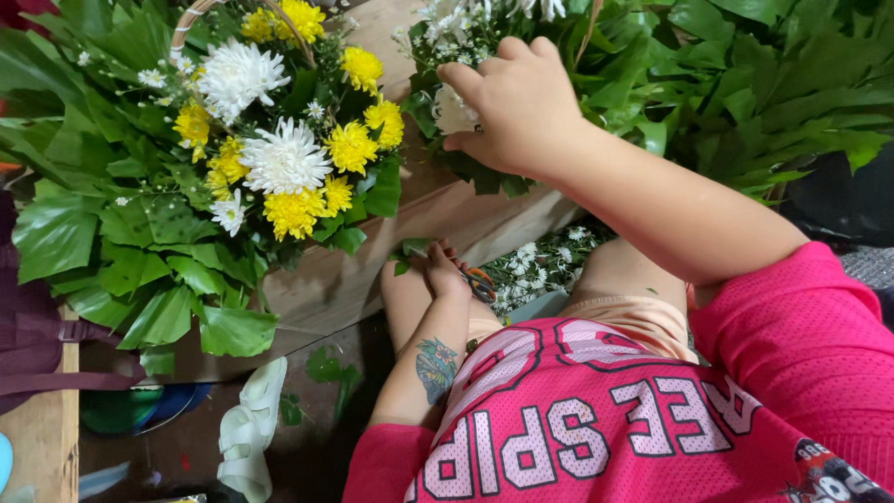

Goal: The person arranges flowers into a basket by hand and using shears to cut stems.

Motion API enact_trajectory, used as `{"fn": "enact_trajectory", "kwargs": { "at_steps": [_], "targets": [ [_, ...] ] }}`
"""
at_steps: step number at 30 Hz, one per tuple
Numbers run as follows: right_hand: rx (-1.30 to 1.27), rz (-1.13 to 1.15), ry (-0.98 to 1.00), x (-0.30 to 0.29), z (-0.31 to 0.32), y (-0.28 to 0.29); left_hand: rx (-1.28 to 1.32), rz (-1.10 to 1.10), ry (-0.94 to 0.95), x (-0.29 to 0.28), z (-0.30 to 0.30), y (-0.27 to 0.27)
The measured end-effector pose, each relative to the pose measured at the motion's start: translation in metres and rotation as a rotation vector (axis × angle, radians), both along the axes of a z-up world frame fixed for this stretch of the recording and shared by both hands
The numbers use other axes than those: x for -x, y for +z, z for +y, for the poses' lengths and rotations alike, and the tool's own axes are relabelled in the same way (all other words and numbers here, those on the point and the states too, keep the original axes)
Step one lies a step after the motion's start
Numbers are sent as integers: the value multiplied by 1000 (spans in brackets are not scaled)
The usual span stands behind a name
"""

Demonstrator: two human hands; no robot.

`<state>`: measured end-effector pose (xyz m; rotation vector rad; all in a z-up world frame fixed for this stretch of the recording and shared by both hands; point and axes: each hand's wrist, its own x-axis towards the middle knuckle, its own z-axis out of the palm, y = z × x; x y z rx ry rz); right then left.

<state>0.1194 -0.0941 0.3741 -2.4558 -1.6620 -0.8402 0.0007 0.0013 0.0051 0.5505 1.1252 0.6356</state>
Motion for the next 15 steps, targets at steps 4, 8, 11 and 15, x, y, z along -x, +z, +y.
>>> {"fn": "enact_trajectory", "kwargs": {
  "at_steps": [4,8,11,15],
  "targets": [
    [76,-10,-104,-3,22,-14,28,-5,-32,-3,2,-10],
    [43,138,-65,-17,20,-6,46,40,5,-3,-1,-7],
    [-4,417,-65,-21,13,13,-3,-36,-8,-5,0,-19],
    [-131,604,33,-26,-7,34,25,-22,-16,-3,-1,-10]
  ]
}}
